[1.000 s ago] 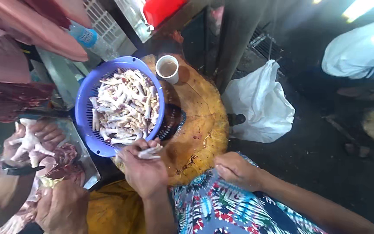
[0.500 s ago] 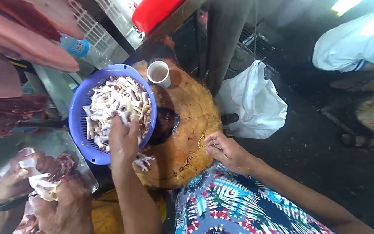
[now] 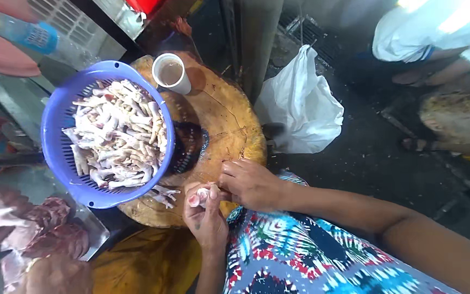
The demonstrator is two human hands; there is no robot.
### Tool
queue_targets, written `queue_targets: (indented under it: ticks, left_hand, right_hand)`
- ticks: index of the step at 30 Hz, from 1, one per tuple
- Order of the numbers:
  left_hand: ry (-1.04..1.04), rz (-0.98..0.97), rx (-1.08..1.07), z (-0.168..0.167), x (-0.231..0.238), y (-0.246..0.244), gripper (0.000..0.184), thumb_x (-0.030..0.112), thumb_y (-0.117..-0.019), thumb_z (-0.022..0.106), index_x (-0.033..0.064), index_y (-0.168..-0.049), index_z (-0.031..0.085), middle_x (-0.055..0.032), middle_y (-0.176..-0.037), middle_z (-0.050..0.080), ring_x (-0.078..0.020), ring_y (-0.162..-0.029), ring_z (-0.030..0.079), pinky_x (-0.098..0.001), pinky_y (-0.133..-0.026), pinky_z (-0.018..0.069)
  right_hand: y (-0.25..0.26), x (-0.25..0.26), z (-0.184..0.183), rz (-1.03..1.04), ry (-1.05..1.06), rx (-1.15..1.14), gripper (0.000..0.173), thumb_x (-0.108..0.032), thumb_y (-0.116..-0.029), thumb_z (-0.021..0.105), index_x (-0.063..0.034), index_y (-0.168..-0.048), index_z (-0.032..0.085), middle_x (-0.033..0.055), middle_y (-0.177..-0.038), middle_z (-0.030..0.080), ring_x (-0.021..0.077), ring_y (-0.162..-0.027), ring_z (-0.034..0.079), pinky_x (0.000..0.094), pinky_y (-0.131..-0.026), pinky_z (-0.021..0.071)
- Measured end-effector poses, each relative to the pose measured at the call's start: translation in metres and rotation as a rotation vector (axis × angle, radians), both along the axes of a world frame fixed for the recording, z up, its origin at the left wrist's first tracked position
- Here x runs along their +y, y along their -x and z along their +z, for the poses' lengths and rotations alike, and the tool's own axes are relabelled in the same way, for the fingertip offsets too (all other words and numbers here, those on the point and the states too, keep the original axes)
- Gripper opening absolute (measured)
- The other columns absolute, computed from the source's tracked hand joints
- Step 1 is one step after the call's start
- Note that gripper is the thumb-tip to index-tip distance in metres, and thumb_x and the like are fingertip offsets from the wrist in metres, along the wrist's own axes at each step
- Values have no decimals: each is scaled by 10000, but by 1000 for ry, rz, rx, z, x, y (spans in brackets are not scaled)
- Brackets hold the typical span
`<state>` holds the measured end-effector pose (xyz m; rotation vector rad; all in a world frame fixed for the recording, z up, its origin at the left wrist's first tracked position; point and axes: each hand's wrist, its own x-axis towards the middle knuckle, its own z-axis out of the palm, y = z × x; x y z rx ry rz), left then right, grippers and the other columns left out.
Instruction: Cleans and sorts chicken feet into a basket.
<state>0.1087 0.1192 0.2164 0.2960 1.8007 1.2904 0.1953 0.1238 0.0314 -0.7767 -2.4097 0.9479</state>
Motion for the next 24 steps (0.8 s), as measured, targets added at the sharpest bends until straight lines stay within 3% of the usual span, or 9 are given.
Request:
queue_targets:
  ticks: [2, 4, 6, 8, 10, 17, 20, 22, 24]
  left_hand:
    - [-234, -34, 132, -18, -6, 3, 176, -228, -816, 492, -86, -747, 570, -28, -708, 627, -28, -740, 618, -110, -751, 487]
    - [-340, 6, 228, -29, -9, 4, 237, -160, -893, 473, -51, -691, 533, -7, -647, 575, -23, -676, 588, -109, -708, 477]
    - [-320, 148, 214, -34, -7, 2, 371, -97, -980, 310, 40, -653, 421, 35, -550, 452, -2, -524, 481, -93, -596, 444]
    - [-295, 224, 91, -38, -2, 4, 410, -81, -977, 158, 94, -661, 352, 54, -498, 352, -10, -433, 371, -103, -508, 395]
    - [-297, 244, -21, -44, 0, 6, 447, -49, -999, 102, 122, -657, 333, 56, -470, 324, -22, -390, 330, -112, -454, 366]
    - [-522, 239, -253, -132, -18, 66, 600, 408, -1106, 82, 209, -632, 390, 72, -494, 390, -66, -428, 414, -216, -459, 424]
    - [-747, -31, -309, -175, -25, 98, 696, 630, -1051, 163, 206, -620, 509, 75, -508, 453, -78, -449, 486, -254, -465, 476]
    - [-752, -165, -426, -171, -27, 85, 684, 676, -1017, 287, 191, -627, 572, 84, -515, 485, -61, -462, 512, -241, -479, 476]
    - [-452, -76, -376, -109, -14, 47, 586, 420, -1104, 186, 180, -633, 440, 108, -482, 419, 10, -416, 428, -145, -456, 397]
  right_hand:
    - [9, -3, 1, -5, 41, 13, 415, -413, -1086, 423, -80, -967, 642, 74, -867, 582, 242, -852, 619, 395, -723, 507]
    - [14, -6, 1, -39, -4, 54, 396, -390, -1074, 439, -84, -907, 628, 70, -827, 599, 236, -815, 630, 393, -695, 500]
    - [16, -13, 5, -41, -13, 49, 361, -345, -1055, 455, -70, -893, 623, 87, -801, 626, 251, -789, 654, 418, -685, 502]
    - [15, -16, 6, -28, -30, 26, 351, -329, -1046, 458, -71, -880, 629, 87, -784, 646, 246, -762, 670, 424, -672, 510]
    - [12, -14, 5, 4, -33, 17, 340, -319, -1042, 464, -73, -868, 622, 86, -780, 646, 244, -754, 669, 424, -662, 512]
    - [-17, -23, -4, 97, -2, 134, 284, -236, -1008, 459, -107, -802, 606, 55, -743, 624, 219, -714, 630, 412, -652, 466]
    - [-25, -15, -7, 44, 97, 199, 294, -231, -1046, 439, -77, -893, 637, 65, -806, 625, 205, -757, 625, 401, -680, 491]
    - [-20, -6, -4, -8, 60, 270, 284, -255, -1080, 485, -48, -1043, 675, 66, -885, 654, 173, -823, 644, 350, -730, 541]
    - [-13, 5, -1, 16, -13, 356, 245, -231, -1072, 538, -48, -1143, 683, 82, -974, 684, 177, -931, 672, 342, -832, 579]
